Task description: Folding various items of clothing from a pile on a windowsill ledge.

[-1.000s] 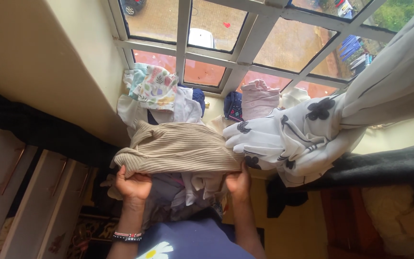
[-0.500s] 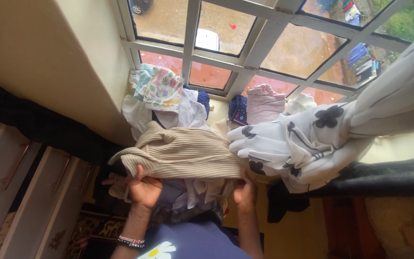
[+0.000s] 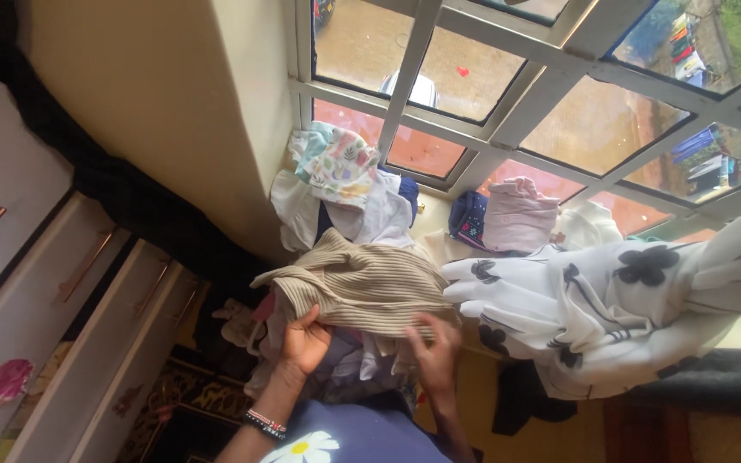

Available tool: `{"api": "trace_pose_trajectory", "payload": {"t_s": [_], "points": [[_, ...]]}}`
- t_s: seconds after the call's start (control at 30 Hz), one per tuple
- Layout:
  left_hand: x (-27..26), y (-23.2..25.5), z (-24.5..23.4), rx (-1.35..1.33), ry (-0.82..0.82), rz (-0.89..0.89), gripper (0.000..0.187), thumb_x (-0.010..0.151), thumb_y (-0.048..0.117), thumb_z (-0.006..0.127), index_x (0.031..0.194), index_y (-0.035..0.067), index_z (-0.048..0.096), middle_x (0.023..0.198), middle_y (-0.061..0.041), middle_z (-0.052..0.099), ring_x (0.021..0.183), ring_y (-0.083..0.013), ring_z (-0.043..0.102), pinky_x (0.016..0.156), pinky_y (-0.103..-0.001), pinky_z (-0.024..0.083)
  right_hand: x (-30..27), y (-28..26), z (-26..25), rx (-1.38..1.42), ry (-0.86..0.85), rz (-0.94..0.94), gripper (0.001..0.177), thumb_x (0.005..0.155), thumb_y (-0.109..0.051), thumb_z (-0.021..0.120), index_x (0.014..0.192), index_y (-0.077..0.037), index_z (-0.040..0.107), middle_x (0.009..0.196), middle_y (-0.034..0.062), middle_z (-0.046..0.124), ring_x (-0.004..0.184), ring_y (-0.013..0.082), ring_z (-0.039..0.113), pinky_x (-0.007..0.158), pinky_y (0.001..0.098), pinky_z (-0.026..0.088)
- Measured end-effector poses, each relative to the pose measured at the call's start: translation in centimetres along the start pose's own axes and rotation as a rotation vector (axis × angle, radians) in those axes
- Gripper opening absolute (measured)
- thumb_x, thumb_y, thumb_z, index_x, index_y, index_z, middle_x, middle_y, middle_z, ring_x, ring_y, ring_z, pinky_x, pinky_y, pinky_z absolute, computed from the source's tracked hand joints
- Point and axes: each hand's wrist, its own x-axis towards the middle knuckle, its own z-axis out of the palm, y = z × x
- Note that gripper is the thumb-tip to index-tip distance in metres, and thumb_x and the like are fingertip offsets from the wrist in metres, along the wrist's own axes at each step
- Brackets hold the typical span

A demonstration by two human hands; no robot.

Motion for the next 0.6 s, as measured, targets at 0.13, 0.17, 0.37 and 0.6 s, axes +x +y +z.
{"api": "trace_pose_trajectory", "payload": {"t_s": [0.13, 0.17, 0.37, 0.6], "points": [[1.0, -0.8, -2.7, 0.069, -0.020, 0.031, 0.038, 0.091, -0.005, 0.065, 0.128, 0.005, 0.064, 0.126, -0.007, 0.069, 0.117, -0.0220, 0.063, 0.110, -0.038, 0.048, 3.9, -10.8, -0.9, 0.440, -0.677, -0.019, 0.032, 0.091, -0.029, 0.074, 0.113, -0.006, 0.074, 0.095, 0.0094, 0.078, 0.086, 0.0205, 0.074, 0.077, 0.0304, 0.057], [0.8, -0.8, -2.0, 0.070, -0.022, 0.035, 0.038, 0.091, -0.005, 0.065, 0.128, 0.005, 0.064, 0.126, -0.007, 0.069, 0.117, -0.0220, 0.063, 0.110, -0.038, 0.048, 5.0, -11.9, 1.1, 0.443, -0.678, -0.023, 0.032, 0.091, -0.029, 0.074, 0.113, -0.006, 0.074, 0.095, 0.0094, 0.078, 0.086, 0.0205, 0.074, 0.077, 0.0304, 0.057], [-0.1, -1.9, 0.4, 0.198, 0.061, 0.054, 0.040, 0.087, -0.004, 0.065, 0.126, 0.005, 0.065, 0.124, -0.004, 0.071, 0.117, -0.0172, 0.064, 0.104, -0.032, 0.045, 8.1, -18.3, 12.3, 0.149, -0.657, -0.620, 0.036, 0.086, -0.038, 0.075, 0.106, -0.009, 0.074, 0.100, 0.0122, 0.074, 0.100, 0.0323, 0.067, 0.083, 0.0432, 0.053], [1.3, -2.2, -2.4, 0.293, 0.092, 0.137, 0.038, 0.087, -0.002, 0.070, 0.124, -0.004, 0.063, 0.123, -0.009, 0.070, 0.116, -0.0197, 0.064, 0.104, -0.033, 0.046, 7.8, -18.6, 20.2, -0.331, -0.881, -0.766, 0.029, 0.082, -0.031, 0.075, 0.107, -0.015, 0.071, 0.096, 0.0101, 0.077, 0.094, 0.0303, 0.073, 0.088, 0.0433, 0.051]]}}
